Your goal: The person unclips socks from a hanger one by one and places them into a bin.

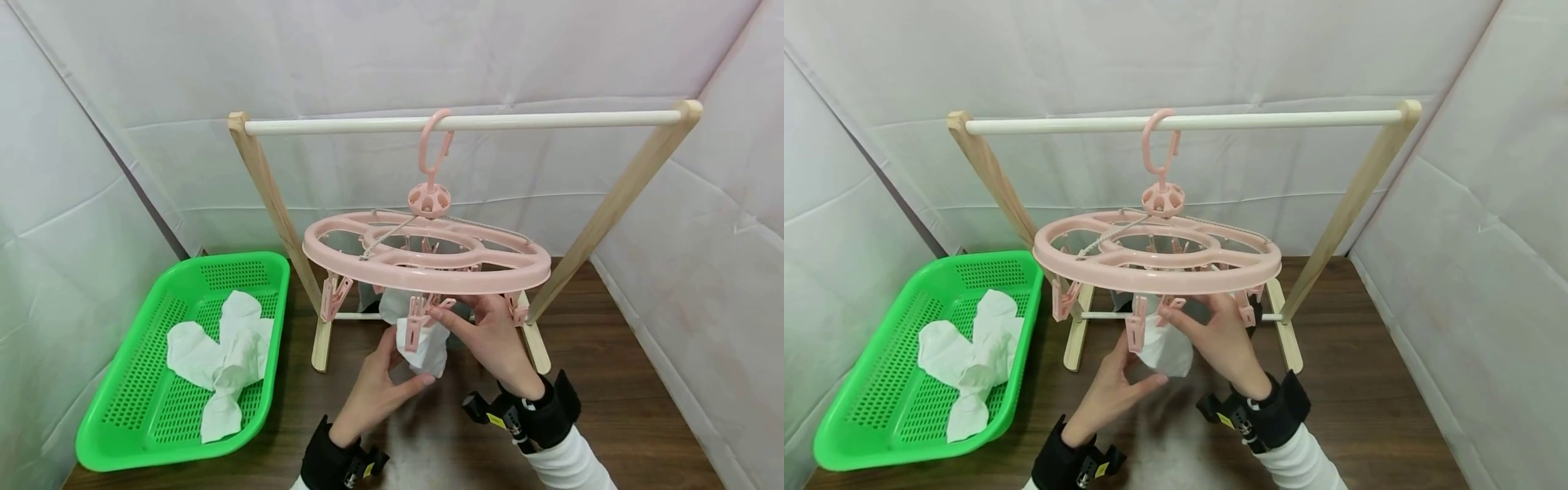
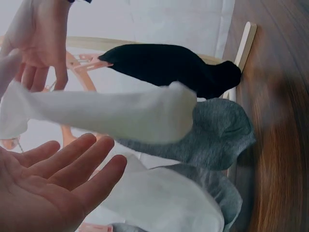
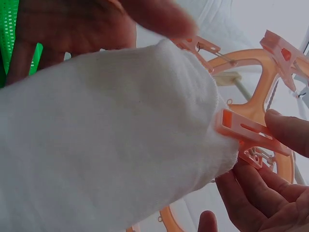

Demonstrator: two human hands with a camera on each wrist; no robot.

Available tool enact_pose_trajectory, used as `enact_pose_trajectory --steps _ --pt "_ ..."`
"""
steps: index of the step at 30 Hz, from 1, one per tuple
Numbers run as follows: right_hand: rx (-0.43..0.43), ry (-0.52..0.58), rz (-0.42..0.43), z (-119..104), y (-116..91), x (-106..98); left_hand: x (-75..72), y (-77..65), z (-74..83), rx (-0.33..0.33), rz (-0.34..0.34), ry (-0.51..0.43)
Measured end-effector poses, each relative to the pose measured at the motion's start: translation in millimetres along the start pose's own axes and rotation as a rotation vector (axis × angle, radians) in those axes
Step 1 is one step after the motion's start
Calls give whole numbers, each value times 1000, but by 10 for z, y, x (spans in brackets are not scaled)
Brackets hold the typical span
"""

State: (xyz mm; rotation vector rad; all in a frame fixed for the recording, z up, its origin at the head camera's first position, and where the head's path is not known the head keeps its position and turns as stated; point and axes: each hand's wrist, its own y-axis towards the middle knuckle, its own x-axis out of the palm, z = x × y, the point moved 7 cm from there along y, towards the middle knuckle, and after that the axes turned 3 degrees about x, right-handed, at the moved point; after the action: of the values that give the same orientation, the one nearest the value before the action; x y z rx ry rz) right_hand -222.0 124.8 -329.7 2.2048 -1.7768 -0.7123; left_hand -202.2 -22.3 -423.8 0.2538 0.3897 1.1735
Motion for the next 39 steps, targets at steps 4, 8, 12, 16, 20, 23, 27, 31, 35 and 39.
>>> enact_pose_trajectory --steps 4,8,12,16,20,23,27,31,35,39 --pt "16 6 4 14 -1 5 6 30 -20 -26 34 3" --pt "18 4 4 16 3 14 1 55 -7 5 70 12" --pt "23 21 3 23 18 16 -28 50 31 66 125 104" --pt "30 42 15 29 31 2 -43 39 59 110 153 177" --pt "22 21 34 18 41 -21 -35 38 58 106 151 182" --pt "5 -7 49 8 49 -44 -34 30 57 96 151 174" --pt "-16 -16 76 2 64 -74 -47 10 71 119 151 181" --pt "-25 -39 93 -4 66 -98 -77 -21 73 140 157 189" --pt "-44 -44 101 -17 66 -112 -121 -69 44 141 181 200" --pt "-64 -25 117 -27 60 -125 -161 -120 13 107 212 190"
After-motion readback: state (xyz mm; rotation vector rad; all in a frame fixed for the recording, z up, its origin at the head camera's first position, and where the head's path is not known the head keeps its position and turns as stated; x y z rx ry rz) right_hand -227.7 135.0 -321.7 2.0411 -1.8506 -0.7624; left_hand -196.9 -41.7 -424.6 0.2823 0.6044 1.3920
